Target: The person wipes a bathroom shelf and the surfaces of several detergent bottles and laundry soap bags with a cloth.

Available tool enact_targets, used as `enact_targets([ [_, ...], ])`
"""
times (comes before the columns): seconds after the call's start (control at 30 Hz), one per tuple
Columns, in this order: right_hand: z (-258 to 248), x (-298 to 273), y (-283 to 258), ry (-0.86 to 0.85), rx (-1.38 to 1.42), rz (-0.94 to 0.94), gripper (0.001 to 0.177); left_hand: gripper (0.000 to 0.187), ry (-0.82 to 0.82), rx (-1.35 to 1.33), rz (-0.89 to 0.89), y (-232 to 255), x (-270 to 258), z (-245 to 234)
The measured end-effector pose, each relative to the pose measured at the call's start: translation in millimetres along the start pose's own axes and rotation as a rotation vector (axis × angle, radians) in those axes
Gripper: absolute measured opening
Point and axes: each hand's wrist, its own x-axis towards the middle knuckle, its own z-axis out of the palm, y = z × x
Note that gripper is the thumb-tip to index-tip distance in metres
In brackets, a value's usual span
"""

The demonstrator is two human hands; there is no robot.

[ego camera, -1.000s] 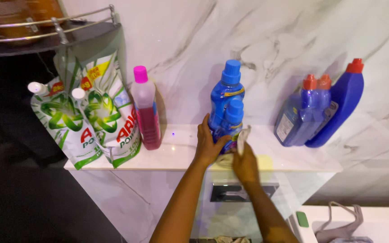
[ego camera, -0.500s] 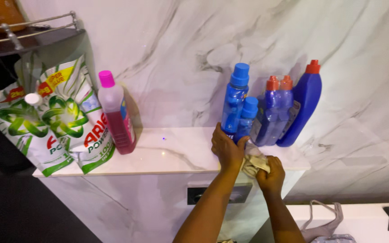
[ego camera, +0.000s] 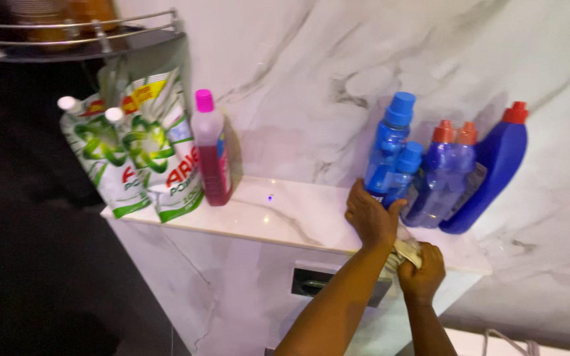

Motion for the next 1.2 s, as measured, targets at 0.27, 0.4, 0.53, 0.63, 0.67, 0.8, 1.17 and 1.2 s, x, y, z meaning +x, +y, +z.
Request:
enact_targets([
  [0.27, 4, -3, 9, -0.020, -0.026, -0.001, 0.020, 0.112, 0.128, 0.276, 0.393, -70, 33, -96],
  [0.4, 8, -6, 16, -0.005, -0.082, 0.007, 0.017, 0.111, 0.453, 0.438, 0.302, -110, 94, -187],
  [0.53, 11, -13, 11, 0.040, -0.085, 0.017, 0.007, 0.108, 0.497, 0.335, 0.218, -127, 140, -243],
  [0.63, 11, -13, 4, 0.016, -0.126, 0.075, 0.004, 0.105, 0.461, 0.319, 0.232, -132, 153, -252],
  [0.67, 9, -13, 1, 0.014, -0.129, 0.096, 0.008, 0.104, 0.462, 0.329, 0.249, -135, 154, -254],
  [0.8, 5, -10, -23, -0.059, -0.294, 0.175, 0.015, 0.093, 0.421, 0.308, 0.329, -139, 151, -253],
  [1.17, 73, 42, -164, -0.369, 0.064, 0.693, 0.049, 0.089, -0.012, -0.232, 0.609, -139, 131, -235],
  [1.2, 80, 58, -179, -0.274, 0.135, 0.617, 0.046, 0.088, -0.034, -0.280, 0.612, -144, 132, -233],
])
